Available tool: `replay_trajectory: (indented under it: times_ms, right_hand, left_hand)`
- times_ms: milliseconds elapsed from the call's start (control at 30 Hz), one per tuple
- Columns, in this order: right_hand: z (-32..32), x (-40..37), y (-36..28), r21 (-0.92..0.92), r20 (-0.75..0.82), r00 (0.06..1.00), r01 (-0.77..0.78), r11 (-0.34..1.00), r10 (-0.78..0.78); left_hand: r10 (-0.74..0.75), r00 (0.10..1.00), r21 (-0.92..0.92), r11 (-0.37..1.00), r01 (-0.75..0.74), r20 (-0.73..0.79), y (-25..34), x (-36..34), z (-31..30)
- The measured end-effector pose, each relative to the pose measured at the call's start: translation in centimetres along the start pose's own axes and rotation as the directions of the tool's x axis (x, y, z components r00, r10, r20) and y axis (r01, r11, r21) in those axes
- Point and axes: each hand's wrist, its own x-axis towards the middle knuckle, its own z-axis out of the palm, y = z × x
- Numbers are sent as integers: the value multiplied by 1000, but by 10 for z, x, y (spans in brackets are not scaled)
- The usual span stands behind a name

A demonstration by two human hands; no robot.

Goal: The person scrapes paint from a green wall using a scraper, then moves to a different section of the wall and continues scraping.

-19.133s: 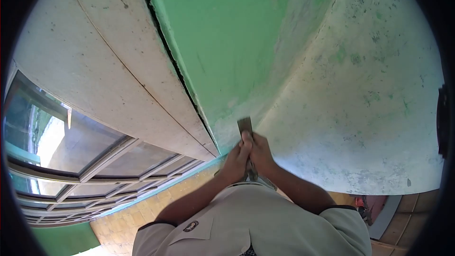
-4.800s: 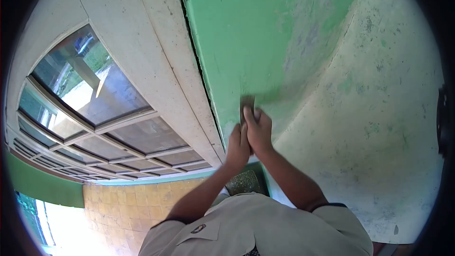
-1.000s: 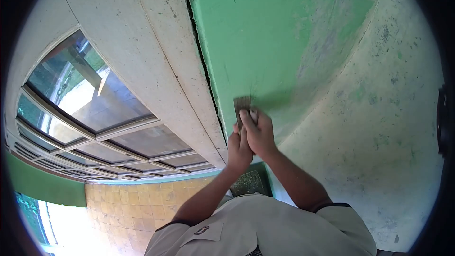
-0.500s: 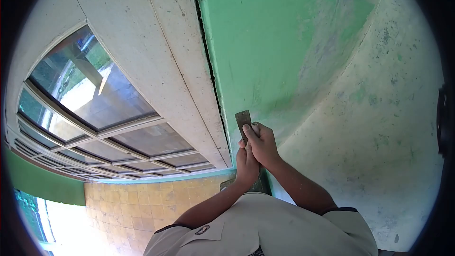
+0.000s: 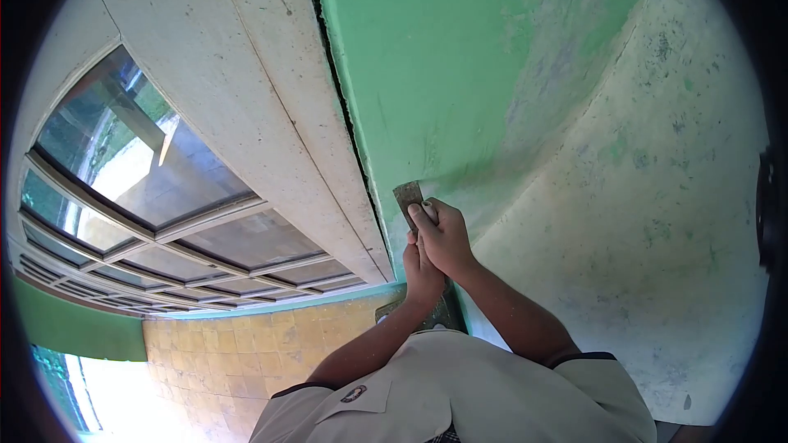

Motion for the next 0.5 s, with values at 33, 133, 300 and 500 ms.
replay_trajectory:
  times_ms: [33, 133, 300, 500]
  right_hand:
    - [1, 0, -1, 2, -4, 1000, -1, 1000, 1]
    - [4, 0, -10, 6, -12, 1000, 5, 1000, -5]
    - [10, 4, -22, 85, -20, 996, 84, 993, -83]
    - [13, 2, -23, 121, -20, 997, 82, 989, -81]
  left_hand:
    - [-15, 1000, 58, 998, 15, 13, 5, 0, -1]
    - [83, 993, 164, 982, -95, 81, 19, 4, -2]
    - [104, 986, 156, 980, -124, 134, 39, 8, -2]
    - [95, 987, 217, 968, -122, 132, 45, 7, -5]
